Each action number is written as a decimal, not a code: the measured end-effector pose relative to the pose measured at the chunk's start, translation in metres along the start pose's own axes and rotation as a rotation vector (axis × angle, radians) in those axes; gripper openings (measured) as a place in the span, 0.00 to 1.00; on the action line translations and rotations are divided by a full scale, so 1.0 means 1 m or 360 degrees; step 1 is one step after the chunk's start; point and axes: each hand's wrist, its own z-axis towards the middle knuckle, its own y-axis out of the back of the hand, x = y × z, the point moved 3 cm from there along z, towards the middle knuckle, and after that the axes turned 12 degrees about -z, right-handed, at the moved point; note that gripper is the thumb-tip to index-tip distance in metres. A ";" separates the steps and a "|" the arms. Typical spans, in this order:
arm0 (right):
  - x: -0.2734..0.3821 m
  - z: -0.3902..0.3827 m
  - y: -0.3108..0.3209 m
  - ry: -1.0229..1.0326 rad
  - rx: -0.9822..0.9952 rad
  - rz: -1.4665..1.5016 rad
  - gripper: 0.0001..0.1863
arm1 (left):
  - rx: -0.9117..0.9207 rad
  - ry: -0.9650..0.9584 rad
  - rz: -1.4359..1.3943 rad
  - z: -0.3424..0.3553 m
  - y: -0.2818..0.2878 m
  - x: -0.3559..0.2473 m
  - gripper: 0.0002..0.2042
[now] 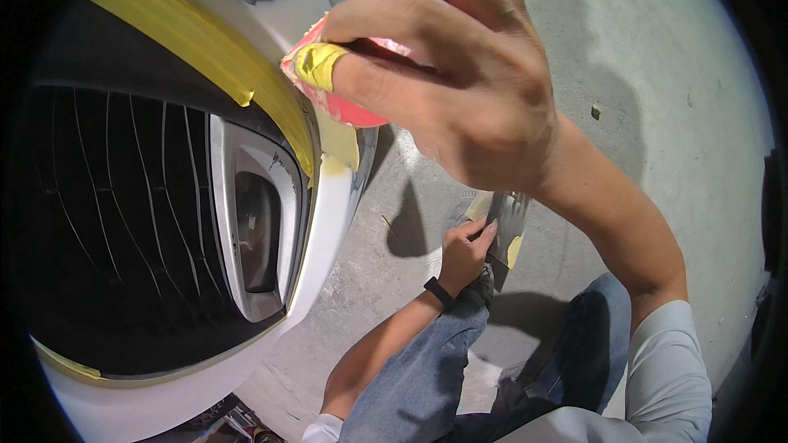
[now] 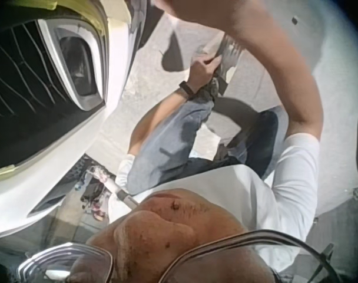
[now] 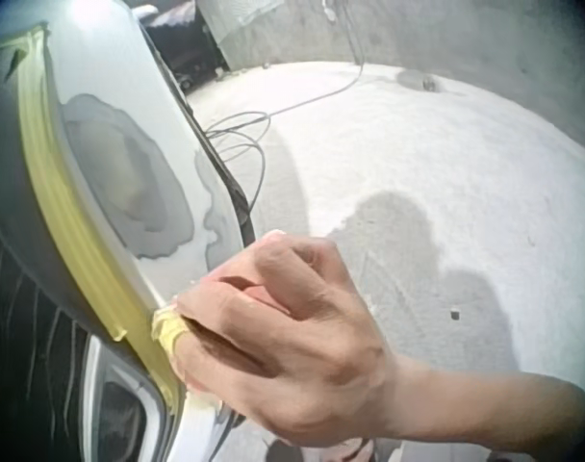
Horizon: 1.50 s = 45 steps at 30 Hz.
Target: The person applies yellow body filler to the front bumper of a white car using a red spreader and a metal putty knife. They smooth the filler along the bumper edge and around the headlight area, then scrape excess material from the tools.
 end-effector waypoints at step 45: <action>-0.007 -0.005 -0.001 -0.0054 0.0003 0.0105 0.07 | -0.0012 0.0000 -0.0078 -0.001 -0.001 0.012 0.11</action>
